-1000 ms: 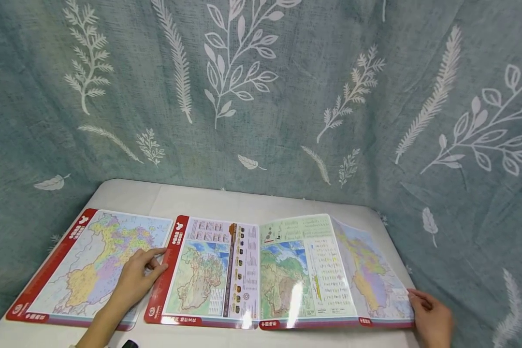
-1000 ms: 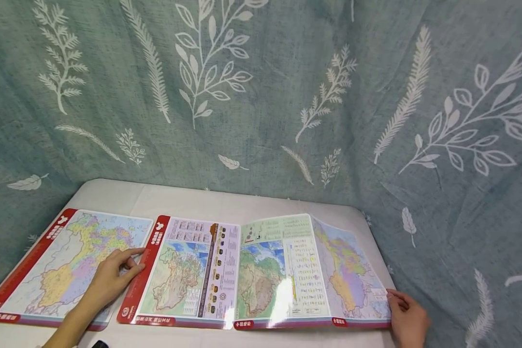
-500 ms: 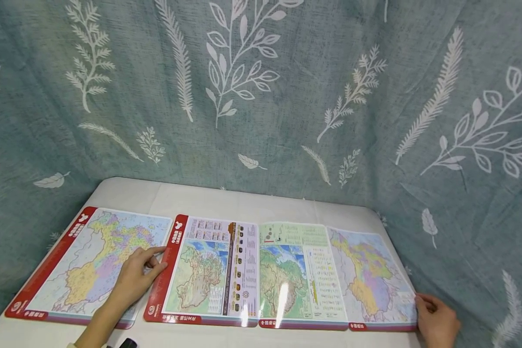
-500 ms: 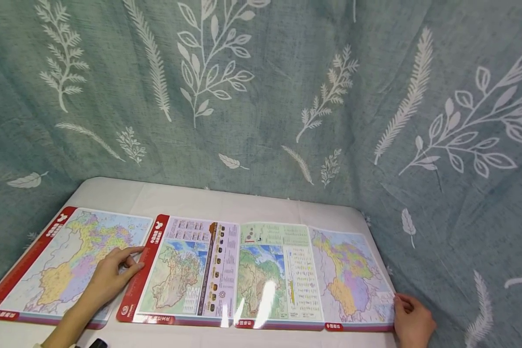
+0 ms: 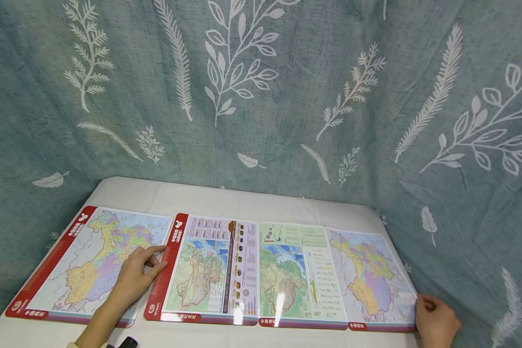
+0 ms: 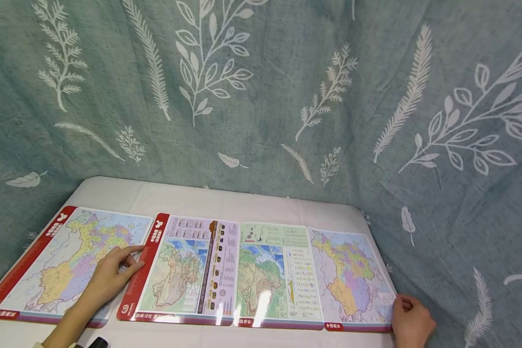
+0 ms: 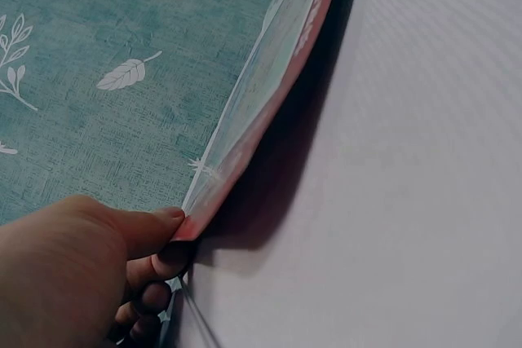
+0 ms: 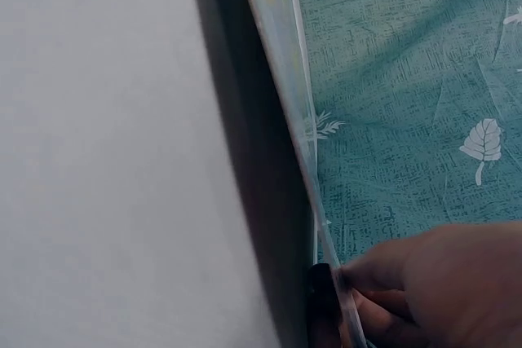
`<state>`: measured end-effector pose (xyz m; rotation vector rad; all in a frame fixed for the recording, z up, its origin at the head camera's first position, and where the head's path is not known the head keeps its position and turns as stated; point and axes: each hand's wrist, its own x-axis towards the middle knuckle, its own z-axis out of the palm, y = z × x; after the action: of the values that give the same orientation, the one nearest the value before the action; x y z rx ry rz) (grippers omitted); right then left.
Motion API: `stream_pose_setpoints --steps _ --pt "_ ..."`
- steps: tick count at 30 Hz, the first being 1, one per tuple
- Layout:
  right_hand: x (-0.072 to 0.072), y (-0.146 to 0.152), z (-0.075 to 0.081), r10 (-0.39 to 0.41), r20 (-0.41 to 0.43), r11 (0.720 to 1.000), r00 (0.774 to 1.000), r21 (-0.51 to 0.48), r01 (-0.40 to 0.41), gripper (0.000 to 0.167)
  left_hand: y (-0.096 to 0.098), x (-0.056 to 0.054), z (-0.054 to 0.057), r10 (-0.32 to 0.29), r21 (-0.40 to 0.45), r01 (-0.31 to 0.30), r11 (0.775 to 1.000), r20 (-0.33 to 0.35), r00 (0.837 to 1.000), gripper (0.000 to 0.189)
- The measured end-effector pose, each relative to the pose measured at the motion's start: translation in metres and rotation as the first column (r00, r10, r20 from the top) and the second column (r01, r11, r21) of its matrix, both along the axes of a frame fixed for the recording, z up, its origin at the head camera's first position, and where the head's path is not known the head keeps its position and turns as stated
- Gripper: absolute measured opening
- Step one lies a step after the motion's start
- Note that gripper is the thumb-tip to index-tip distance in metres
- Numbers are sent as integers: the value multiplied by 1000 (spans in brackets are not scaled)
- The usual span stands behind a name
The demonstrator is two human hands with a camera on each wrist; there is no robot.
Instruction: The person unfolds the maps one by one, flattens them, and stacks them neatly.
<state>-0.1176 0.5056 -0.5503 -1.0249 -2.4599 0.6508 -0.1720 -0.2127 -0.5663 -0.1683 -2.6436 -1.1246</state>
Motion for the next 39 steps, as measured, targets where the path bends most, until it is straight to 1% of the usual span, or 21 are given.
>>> stream_pose_setpoints --steps 2,5,9,13,18,22,26,31,34,37,39 --pt "1 -1 1 -7 -5 1000 1000 -3 7 30 0 -1 -1 -2 5 2 1000 -2 1000 41" --pt "4 -1 2 -28 6 999 1000 -39 28 32 0 -2 -3 -6 7 6 1000 -3 1000 41" --pt "7 -1 4 -20 14 997 1000 -73 21 34 0 -2 -6 -9 9 9 1000 0 1000 41" --pt "8 -3 4 -9 20 998 1000 -66 10 34 0 -1 -6 -1 12 1 1000 0 1000 42" --pt "6 -10 7 -2 58 998 998 -67 6 34 -1 1 -4 13 18 -12 1000 -16 1000 41" --pt "6 -16 10 36 92 999 995 -18 -34 35 -2 3 -3 16 24 -16 1000 -27 999 41" --pt "8 -20 14 69 133 997 989 25 -73 40 -3 3 -3 22 21 -21 1000 -31 999 38" --pt "11 -25 18 61 195 997 979 28 -68 47 -1 2 -1 44 13 -44 999 -34 998 27" --pt "10 -36 21 48 211 999 976 5 -50 49 -1 2 0 56 14 -55 998 -81 995 18" --pt "6 -49 25 69 182 998 981 -2 -70 49 -1 2 0 62 28 -59 998 -160 985 15" --pt "3 -58 28 93 149 996 985 0 -94 47 -2 1 0 66 38 -59 998 -206 976 14"
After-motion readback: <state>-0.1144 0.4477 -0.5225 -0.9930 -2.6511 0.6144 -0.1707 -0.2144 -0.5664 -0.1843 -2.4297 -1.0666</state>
